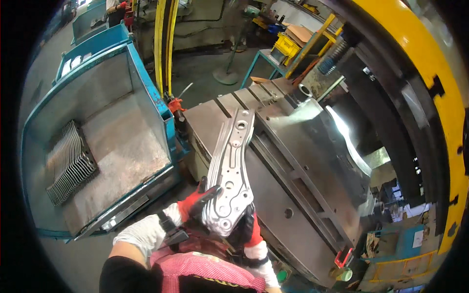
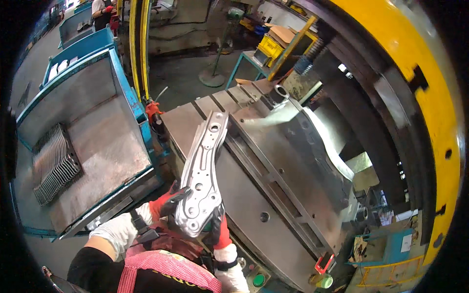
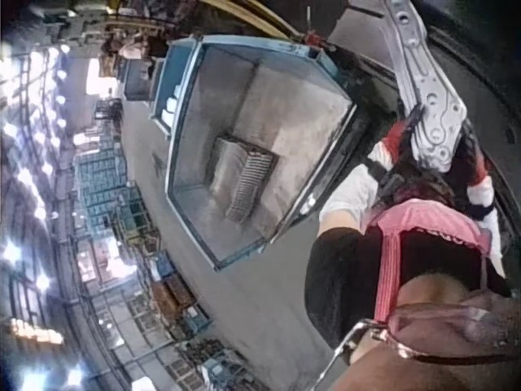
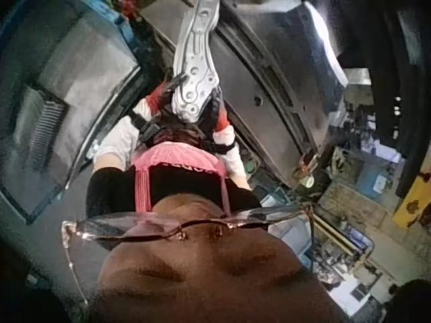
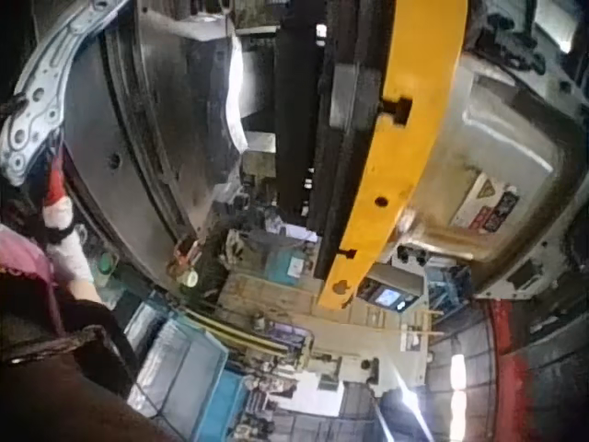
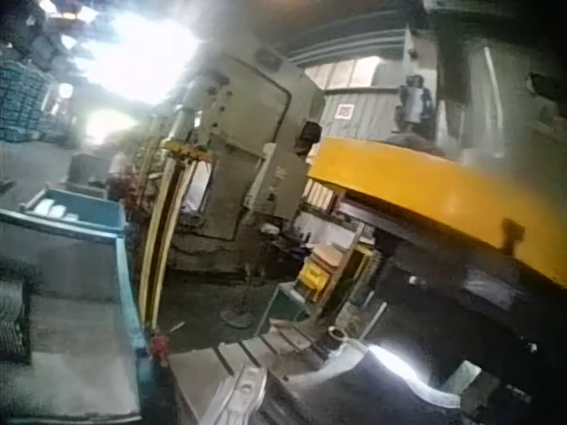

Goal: Operating a large metal press to shape metal components and stacking them in a bin.

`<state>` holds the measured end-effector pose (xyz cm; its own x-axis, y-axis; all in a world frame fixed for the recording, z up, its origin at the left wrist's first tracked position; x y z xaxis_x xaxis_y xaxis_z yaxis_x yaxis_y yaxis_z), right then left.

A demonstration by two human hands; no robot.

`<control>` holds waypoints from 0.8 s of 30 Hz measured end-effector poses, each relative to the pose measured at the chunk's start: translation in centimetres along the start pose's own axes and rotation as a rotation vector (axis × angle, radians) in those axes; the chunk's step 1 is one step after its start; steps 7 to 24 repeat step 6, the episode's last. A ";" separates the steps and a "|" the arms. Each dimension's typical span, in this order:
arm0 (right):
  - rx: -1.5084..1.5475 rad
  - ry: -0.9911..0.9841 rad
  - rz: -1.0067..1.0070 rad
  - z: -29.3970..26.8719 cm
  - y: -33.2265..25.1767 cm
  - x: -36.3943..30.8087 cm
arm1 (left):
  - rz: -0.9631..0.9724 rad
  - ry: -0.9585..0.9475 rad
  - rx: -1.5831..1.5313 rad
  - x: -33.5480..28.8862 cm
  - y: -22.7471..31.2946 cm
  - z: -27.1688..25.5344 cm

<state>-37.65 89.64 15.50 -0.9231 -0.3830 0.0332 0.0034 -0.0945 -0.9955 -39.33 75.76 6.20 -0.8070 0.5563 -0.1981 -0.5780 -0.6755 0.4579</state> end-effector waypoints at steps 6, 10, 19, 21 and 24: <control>0.274 -0.219 0.304 3.3 4.8 1.1 | -0.148 0.008 -0.126 -5.8 4.6 -1.2; 0.274 -0.219 0.304 3.3 4.8 1.1 | -0.148 0.008 -0.126 -5.8 4.6 -1.2; 0.274 -0.219 0.304 3.3 4.8 1.1 | -0.148 0.008 -0.126 -5.8 4.6 -1.2; 0.274 -0.219 0.304 3.3 4.8 1.1 | -0.148 0.008 -0.126 -5.8 4.6 -1.2; 0.274 -0.219 0.304 3.3 4.8 1.1 | -0.148 0.008 -0.126 -5.8 4.6 -1.2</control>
Point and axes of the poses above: each hand's wrist, its own x-axis towards the middle knuckle, its own z-axis out of the palm, y = z × x, the point moved 10 cm from there along x, towards the middle knuckle, and after that the axes turned 9 degrees about -y, right-handed, at the moved point
